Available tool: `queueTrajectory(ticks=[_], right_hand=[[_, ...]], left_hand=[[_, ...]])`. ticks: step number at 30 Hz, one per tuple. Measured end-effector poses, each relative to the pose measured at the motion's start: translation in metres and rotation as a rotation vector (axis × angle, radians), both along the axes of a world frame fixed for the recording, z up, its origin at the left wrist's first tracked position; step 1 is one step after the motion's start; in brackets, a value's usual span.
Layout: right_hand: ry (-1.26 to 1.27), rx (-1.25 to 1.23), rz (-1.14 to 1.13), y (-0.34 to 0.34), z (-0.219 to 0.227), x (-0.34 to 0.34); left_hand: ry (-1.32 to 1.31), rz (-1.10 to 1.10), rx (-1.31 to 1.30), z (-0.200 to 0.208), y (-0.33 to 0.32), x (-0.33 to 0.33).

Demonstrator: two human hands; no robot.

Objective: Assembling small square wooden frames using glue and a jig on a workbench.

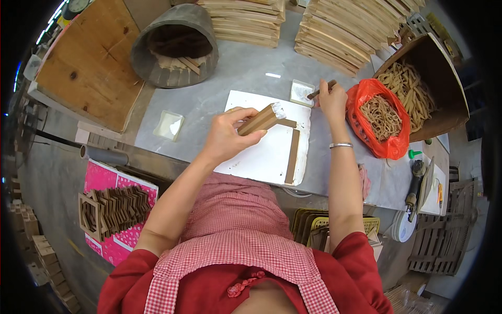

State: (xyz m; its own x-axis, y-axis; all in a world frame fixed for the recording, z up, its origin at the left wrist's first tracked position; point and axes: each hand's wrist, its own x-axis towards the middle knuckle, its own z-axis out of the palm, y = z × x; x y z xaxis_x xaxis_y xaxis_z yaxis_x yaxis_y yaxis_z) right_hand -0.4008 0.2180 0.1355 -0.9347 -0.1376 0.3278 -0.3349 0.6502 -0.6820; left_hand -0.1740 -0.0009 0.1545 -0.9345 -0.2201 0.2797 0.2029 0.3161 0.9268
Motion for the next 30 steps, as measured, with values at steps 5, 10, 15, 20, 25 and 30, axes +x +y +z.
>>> queueTrajectory(ticks=[5, 10, 15, 20, 25, 30], right_hand=[[-0.172, -0.32, -0.079, 0.015, 0.004, -0.005], [-0.166, -0.755, 0.187, 0.012, 0.044, 0.052], [-0.035, -0.83, 0.488, 0.005, 0.073, 0.124], [-0.143, -0.72, 0.676, 0.016, 0.078, 0.139], [-0.06, -0.67, 0.638, 0.009, 0.082, 0.129], [0.042, -0.825, 0.546, 0.004, 0.082, 0.14]], left_hand=[[0.009, -0.017, -0.012, 0.001, 0.004, -0.005], [0.0, 0.003, -0.097, 0.001, -0.001, -0.007], [-0.05, -0.028, -0.117, 0.011, -0.002, -0.008], [0.064, -0.056, -0.162, 0.022, -0.002, 0.0], [0.168, -0.054, -0.192, 0.019, -0.002, 0.004], [0.177, -0.074, -0.209, 0.028, -0.001, 0.01]])
